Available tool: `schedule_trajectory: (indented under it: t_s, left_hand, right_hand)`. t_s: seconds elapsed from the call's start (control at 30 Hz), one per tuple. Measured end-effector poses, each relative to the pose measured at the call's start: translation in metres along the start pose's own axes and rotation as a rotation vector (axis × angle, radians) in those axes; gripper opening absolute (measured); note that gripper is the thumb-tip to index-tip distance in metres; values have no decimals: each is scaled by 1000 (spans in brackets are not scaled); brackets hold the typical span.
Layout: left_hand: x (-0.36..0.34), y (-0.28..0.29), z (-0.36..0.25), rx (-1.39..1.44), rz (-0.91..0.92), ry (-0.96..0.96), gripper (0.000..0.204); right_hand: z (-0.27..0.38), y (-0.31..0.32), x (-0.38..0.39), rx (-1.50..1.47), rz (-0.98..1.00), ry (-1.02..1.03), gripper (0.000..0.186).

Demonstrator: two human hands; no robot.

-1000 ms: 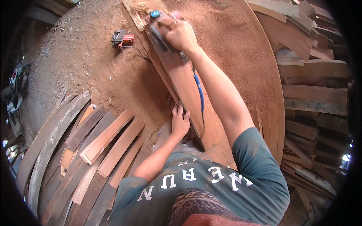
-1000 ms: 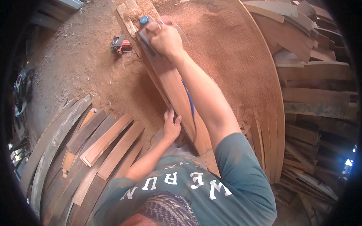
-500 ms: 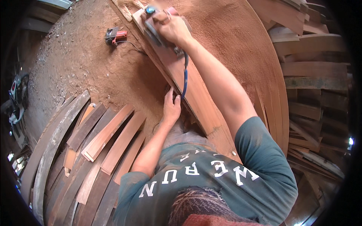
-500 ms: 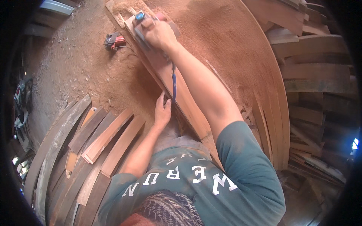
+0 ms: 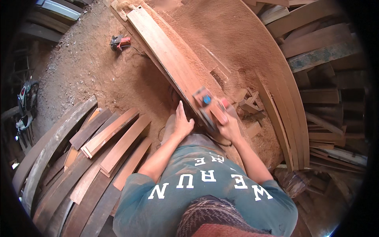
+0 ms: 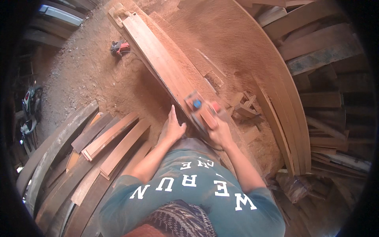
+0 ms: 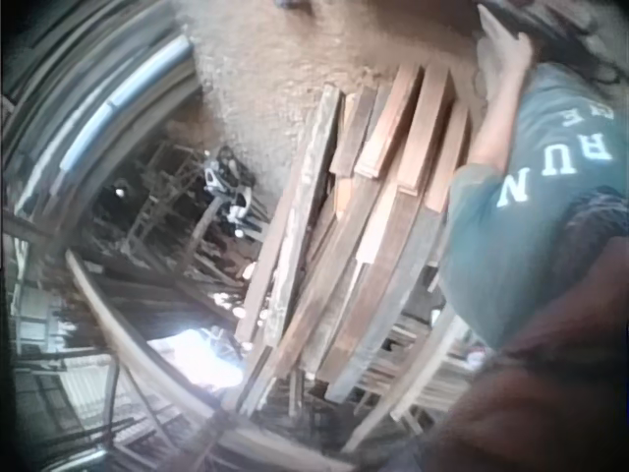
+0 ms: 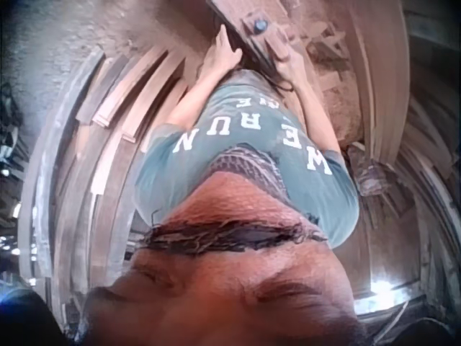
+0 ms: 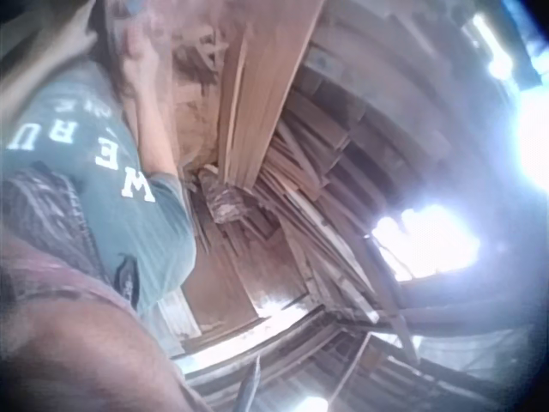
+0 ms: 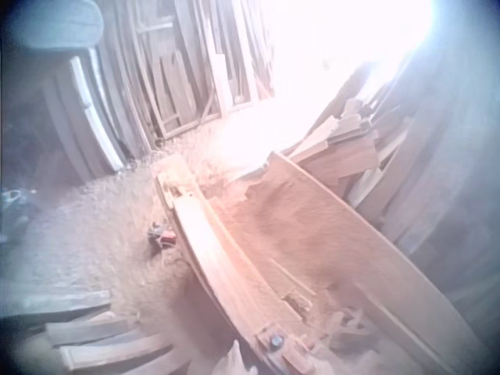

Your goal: The person selects a wooden plank from a pile and uses a circular saw to cut it. They then use an electric planer to smooth the surface of the cut wood, repeatedly running the tool along the length of the plank.

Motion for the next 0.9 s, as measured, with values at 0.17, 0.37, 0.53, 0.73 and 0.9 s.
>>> schedule_trajectory:
  t_s: [0.17, 0.37, 0.53, 0.73, 0.9]
  left_hand:
    - [4, -26, -38, -319, -154, -102, 145]
    - [25, 10, -25, -197, -391, -198, 114]
    - [20, -7, 83, 675, 183, 398, 87]
    - [2, -41, 81, 1078, 119, 619, 59]
    - [18, -50, 77, 1048, -10, 544, 58]
  right_hand:
    - [-24, 58, 79, -9, -52, -199, 36]
    - [-69, 70, 105, -29, -182, -293, 34]
    - [-84, 78, 87, -3, -189, -331, 38]
    - [-61, 96, 74, -145, -247, -205, 36]
    - [-61, 97, 72, -120, -283, -160, 35]
Point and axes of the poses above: each hand's wrist, its own x-axis away from the middle knuckle, its own y-axis out of the back of the hand, z = x × y, the point moved 8 cm from there along -x, towards the middle knuckle, and after that the axes turned 12 degrees about -z, right-handed, at the moved point
